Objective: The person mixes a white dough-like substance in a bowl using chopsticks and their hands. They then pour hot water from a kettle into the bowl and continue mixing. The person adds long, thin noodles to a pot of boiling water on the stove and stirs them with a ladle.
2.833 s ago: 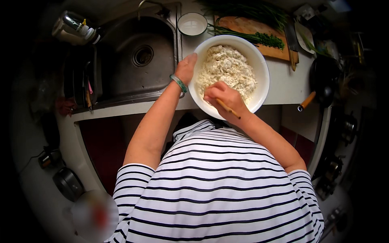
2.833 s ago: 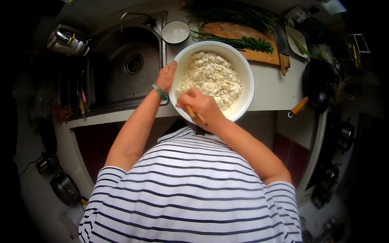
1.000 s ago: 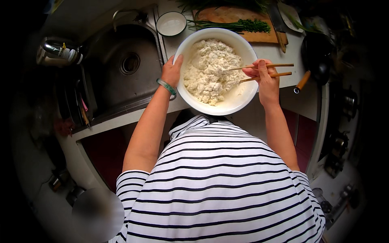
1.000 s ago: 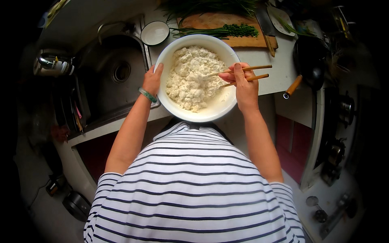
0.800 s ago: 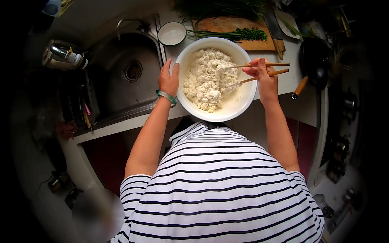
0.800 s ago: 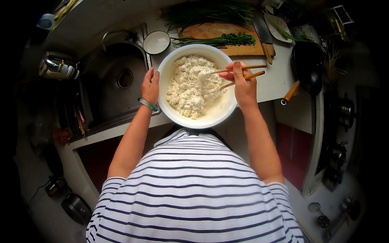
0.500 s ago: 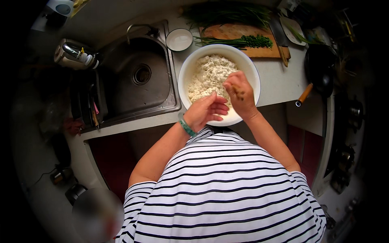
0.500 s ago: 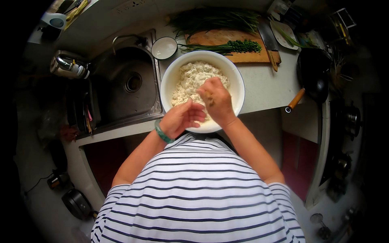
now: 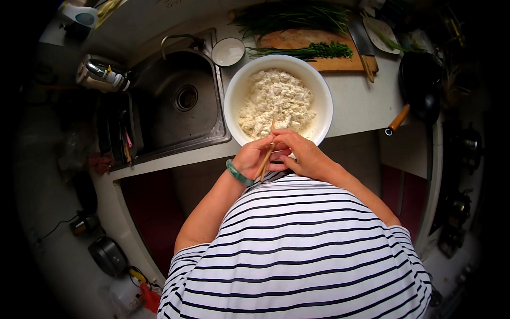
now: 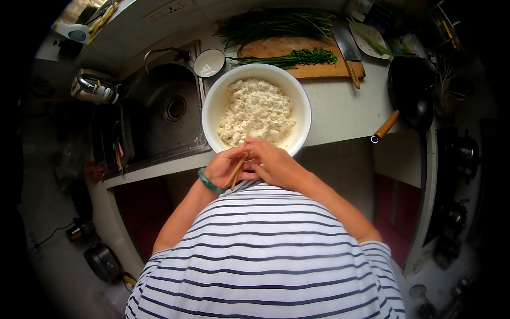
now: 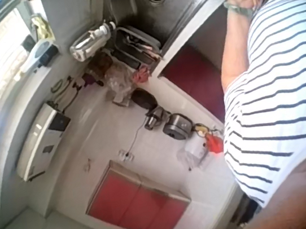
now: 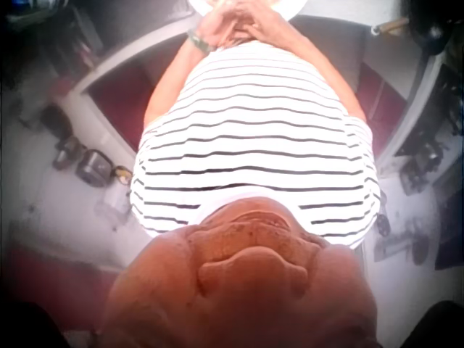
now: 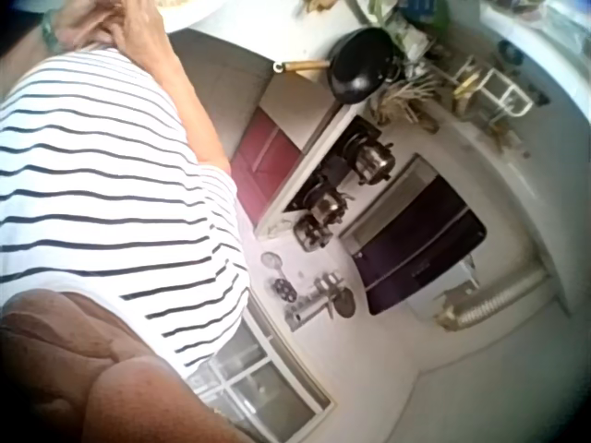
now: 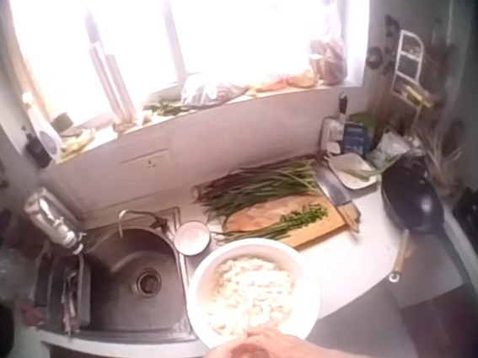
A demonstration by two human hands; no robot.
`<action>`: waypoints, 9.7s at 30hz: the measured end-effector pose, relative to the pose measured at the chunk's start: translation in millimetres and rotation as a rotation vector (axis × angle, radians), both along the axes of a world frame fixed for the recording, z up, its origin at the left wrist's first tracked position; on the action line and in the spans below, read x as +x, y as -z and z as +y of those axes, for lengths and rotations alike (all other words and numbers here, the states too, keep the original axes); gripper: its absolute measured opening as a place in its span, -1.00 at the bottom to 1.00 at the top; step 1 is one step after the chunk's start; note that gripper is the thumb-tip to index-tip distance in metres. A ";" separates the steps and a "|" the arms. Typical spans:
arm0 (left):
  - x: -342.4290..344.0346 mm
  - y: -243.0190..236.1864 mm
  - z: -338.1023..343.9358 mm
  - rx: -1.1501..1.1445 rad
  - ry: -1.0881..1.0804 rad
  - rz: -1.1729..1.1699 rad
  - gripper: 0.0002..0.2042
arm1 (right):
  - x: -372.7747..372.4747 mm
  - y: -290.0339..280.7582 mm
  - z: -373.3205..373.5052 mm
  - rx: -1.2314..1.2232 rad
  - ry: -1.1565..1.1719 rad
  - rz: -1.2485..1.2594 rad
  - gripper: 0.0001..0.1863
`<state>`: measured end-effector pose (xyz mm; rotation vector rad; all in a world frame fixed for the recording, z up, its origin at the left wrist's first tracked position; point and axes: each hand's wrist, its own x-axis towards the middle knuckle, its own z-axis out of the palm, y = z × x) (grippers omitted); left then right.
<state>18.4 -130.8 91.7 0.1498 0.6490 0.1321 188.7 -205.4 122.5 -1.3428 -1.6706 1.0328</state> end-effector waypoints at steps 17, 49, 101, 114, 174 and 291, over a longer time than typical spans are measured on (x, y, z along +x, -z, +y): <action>-11.4 -47.5 -13.8 0.207 -0.095 0.295 -0.90 | 15.4 40.8 32.1 0.331 -0.137 -0.346 -0.73; -65.1 -83.2 32.6 0.179 -0.027 0.253 -0.81 | 58.1 75.2 82.9 0.193 0.346 -0.507 -0.81; -100.3 -56.0 62.1 0.444 0.023 0.240 -0.85 | -3.1 62.5 82.7 0.002 0.600 0.106 -0.84; -83.9 -45.9 60.5 0.520 0.075 0.216 -0.87 | -8.9 58.3 75.3 -0.305 0.618 0.656 -0.79; -25.3 -28.9 77.6 1.395 -0.090 0.426 -0.89 | -53.2 -1.4 74.8 -0.337 0.570 0.834 -0.43; -84.9 -22.3 69.0 1.727 0.319 0.531 -0.73 | 7.8 13.6 105.3 0.056 0.676 1.025 -0.74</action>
